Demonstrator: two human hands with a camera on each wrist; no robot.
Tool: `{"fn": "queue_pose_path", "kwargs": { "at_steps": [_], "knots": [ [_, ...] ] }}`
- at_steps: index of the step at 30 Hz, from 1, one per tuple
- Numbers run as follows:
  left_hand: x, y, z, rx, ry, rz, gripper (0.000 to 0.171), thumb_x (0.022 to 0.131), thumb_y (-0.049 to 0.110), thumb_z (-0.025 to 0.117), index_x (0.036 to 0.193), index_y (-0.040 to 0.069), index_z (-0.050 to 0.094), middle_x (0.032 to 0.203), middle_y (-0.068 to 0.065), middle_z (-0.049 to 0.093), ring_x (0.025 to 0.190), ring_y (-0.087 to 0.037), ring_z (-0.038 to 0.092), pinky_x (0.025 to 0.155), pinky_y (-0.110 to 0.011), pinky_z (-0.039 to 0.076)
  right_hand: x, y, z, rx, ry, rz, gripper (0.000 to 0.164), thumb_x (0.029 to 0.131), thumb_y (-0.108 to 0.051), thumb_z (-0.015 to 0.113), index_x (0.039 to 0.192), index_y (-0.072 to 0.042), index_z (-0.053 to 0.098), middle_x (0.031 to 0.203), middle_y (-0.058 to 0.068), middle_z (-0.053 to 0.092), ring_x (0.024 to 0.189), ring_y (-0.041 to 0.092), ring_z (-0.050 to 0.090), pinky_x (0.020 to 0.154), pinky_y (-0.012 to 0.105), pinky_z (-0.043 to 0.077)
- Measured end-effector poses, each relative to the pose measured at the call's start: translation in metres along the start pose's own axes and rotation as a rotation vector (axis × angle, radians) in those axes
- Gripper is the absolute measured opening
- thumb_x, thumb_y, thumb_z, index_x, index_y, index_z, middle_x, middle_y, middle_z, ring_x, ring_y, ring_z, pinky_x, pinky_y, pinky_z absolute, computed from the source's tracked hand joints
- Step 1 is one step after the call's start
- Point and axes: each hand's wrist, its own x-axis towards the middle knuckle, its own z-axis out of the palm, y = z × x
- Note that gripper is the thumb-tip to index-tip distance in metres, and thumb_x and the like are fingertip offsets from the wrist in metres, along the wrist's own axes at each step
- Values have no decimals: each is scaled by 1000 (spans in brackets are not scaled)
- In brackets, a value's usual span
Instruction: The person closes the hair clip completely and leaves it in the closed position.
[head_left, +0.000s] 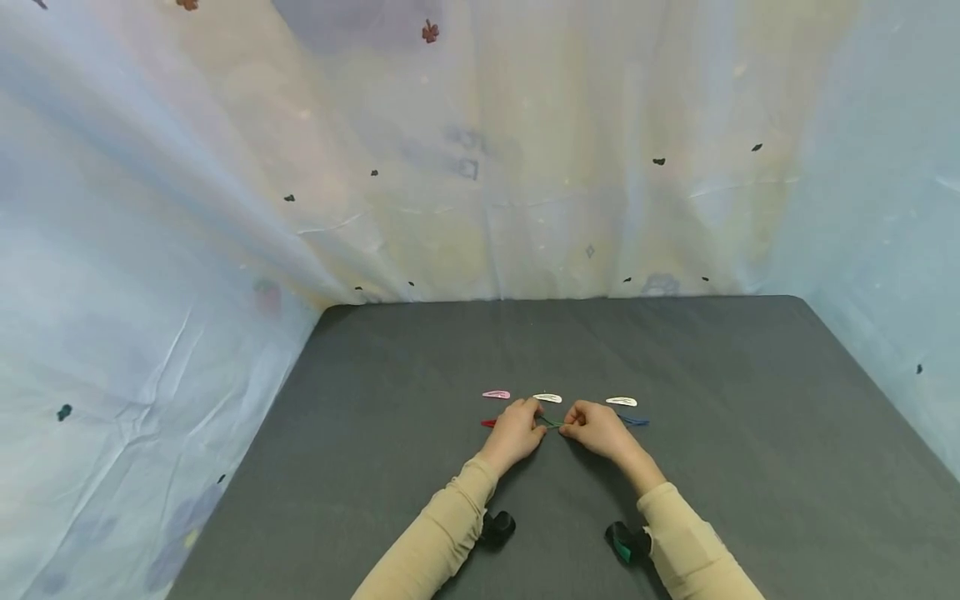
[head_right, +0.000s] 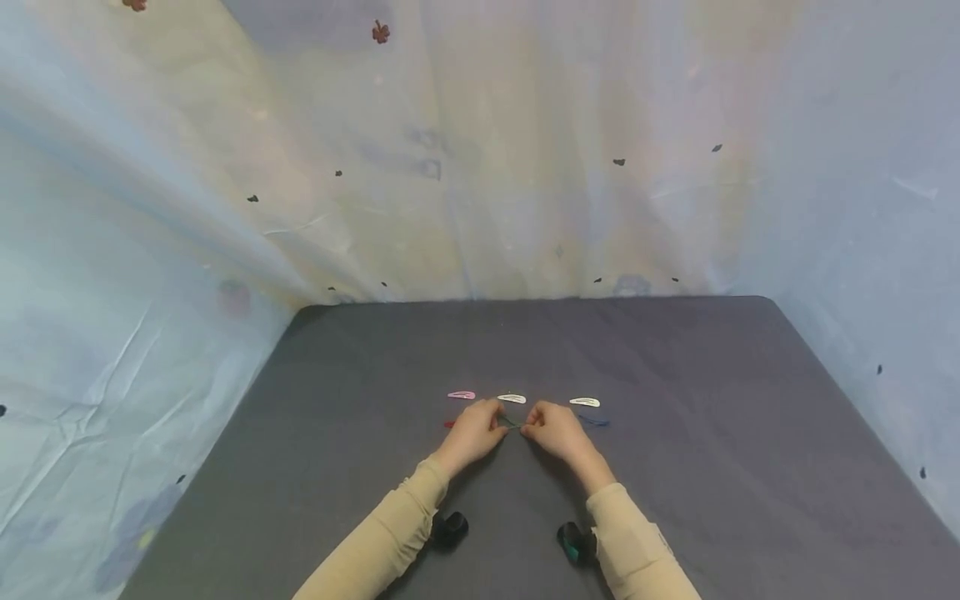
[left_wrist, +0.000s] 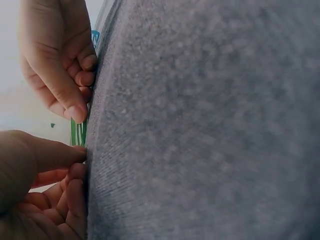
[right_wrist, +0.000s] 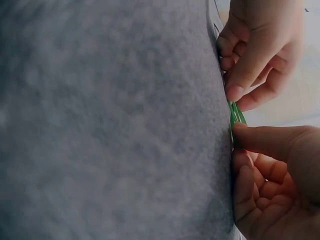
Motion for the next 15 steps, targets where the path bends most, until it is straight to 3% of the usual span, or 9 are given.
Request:
{"fn": "queue_pose_path", "kwargs": {
  "at_steps": [15],
  "knots": [
    [2,2,6,162,70,83,15,83,12,67,81,10,52,72,-6,55,65,-20,57,53,-28,39,1,-7,2,-61,49,27,16,82,-16,67,75,-7,57,67,3,57,56,13,46,52,25,35]
  ]
}}
